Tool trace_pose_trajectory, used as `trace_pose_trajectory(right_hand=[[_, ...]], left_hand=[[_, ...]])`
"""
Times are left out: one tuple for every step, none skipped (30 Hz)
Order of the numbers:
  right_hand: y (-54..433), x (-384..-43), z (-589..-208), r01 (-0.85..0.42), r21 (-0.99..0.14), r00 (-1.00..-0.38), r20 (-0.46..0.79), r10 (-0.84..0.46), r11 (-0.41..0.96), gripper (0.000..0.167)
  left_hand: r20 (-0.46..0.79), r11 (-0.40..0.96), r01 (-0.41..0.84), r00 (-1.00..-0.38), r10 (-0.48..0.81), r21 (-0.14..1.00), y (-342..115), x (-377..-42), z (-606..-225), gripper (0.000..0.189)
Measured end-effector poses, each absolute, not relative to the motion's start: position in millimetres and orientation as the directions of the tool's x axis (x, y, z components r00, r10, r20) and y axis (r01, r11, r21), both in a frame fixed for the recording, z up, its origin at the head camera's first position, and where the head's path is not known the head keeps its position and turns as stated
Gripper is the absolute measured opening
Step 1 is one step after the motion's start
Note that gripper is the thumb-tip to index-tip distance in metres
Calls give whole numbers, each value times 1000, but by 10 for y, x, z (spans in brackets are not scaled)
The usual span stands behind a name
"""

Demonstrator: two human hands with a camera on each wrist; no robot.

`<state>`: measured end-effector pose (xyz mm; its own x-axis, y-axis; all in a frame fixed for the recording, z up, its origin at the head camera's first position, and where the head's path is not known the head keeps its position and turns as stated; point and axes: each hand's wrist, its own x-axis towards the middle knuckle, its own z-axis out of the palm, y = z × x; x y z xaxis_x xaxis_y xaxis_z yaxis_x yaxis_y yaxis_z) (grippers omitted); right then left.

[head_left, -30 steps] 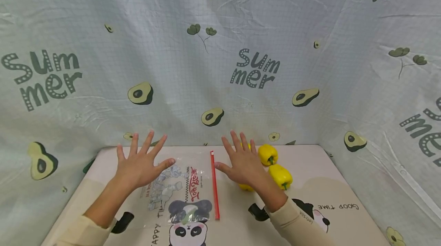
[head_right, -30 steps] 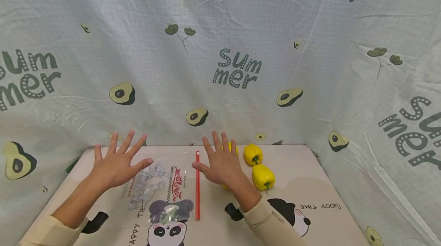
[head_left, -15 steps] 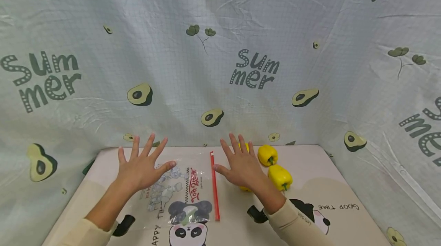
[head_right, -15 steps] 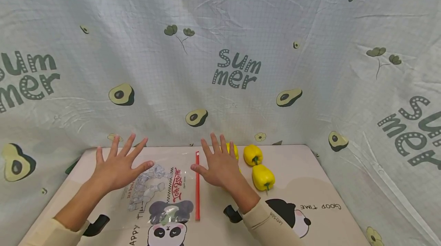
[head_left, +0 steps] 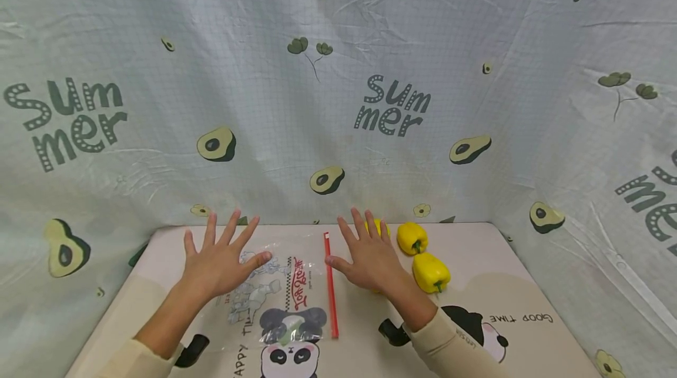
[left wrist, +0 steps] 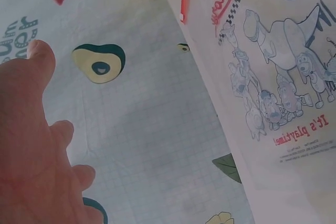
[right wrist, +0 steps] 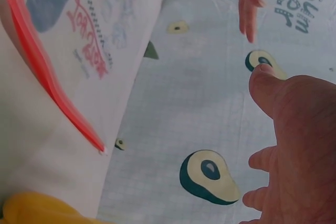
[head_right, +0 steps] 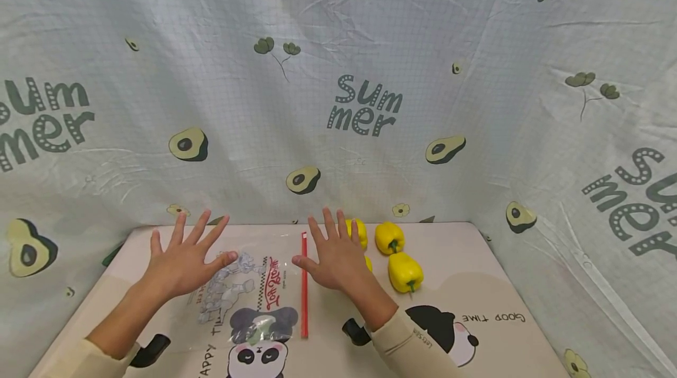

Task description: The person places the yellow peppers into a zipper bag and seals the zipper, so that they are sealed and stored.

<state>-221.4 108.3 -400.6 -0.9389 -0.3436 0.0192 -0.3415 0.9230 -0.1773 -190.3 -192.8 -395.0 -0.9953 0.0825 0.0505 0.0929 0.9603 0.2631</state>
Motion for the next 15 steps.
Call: trace_pose_trajectory(right_hand=[[1080, -2210, -4012, -341, -180, -939, 21, -343, 922, 90], [1077, -2205, -4018, -340, -185, -939, 21, -343, 922, 90], [1074, -2201, -4025, -341, -185, -939, 22, -343, 922, 90], [1070, -2196, -4033, -341, -184, -939, 24, -342, 922, 90], [1067, -2193, -4043, -343, -185, -938, 29, -344, 921, 90], [1064, -2189, -4052, -344, -185, -938, 29, -345, 921, 90], [1063, -2184, -4065, -346, -186, -937, 32, -347, 920, 90], [1060, -2180, -4076, -348, -186, -937, 32, -348, 919, 90], [1058, -2175, -4085, -350, -186, -936, 33, -350, 918, 90], [1057, -2171, -4096, -351, -186, -936, 34, -351, 918, 90], [1055, -2166, -4104, -353, -187, -935, 37, -353, 917, 90], [1053, -2162, -4111, -352, -183, -936, 38, -351, 918, 89], [1052, -2159, -4120, -352, -183, -936, 44, -350, 918, 89], [1050, -2156, -4130, -352, -179, -936, 44, -349, 919, 89], [1048, -2151, -4139, -351, -178, -936, 43, -349, 919, 89]], left_hand=[[52, 960, 94, -995, 83, 264, -1929, -1899, -3958, 90], [54, 959, 95, -995, 84, 266, -1930, -1895, -3967, 90], [57, 959, 97, -995, 85, 267, -1932, -1893, -3978, 90], [58, 958, 98, -995, 86, 268, -1933, -1891, -3989, 89], [57, 958, 98, -995, 86, 269, -1933, -1889, -4000, 89], [56, 959, 98, -995, 87, 266, -1934, -1887, -4011, 90], [55, 959, 99, -995, 87, 266, -1934, -1885, -4022, 90], [54, 959, 100, -995, 88, 265, -1935, -1884, -4034, 90], [54, 959, 99, -995, 88, 266, -1935, -1882, -4044, 90], [52, 959, 99, -995, 88, 267, -1936, -1880, -4054, 90], [53, 958, 100, -995, 89, 268, -1936, -1878, -4062, 90], [55, 957, 101, -994, 90, 273, -1935, -1877, -4072, 90], [57, 955, 104, -994, 91, 280, -1932, -1876, -4081, 90], [57, 953, 105, -994, 92, 283, -1929, -1874, -4091, 89], [57, 952, 106, -994, 94, 286, -1925, -1871, -4102, 89]])
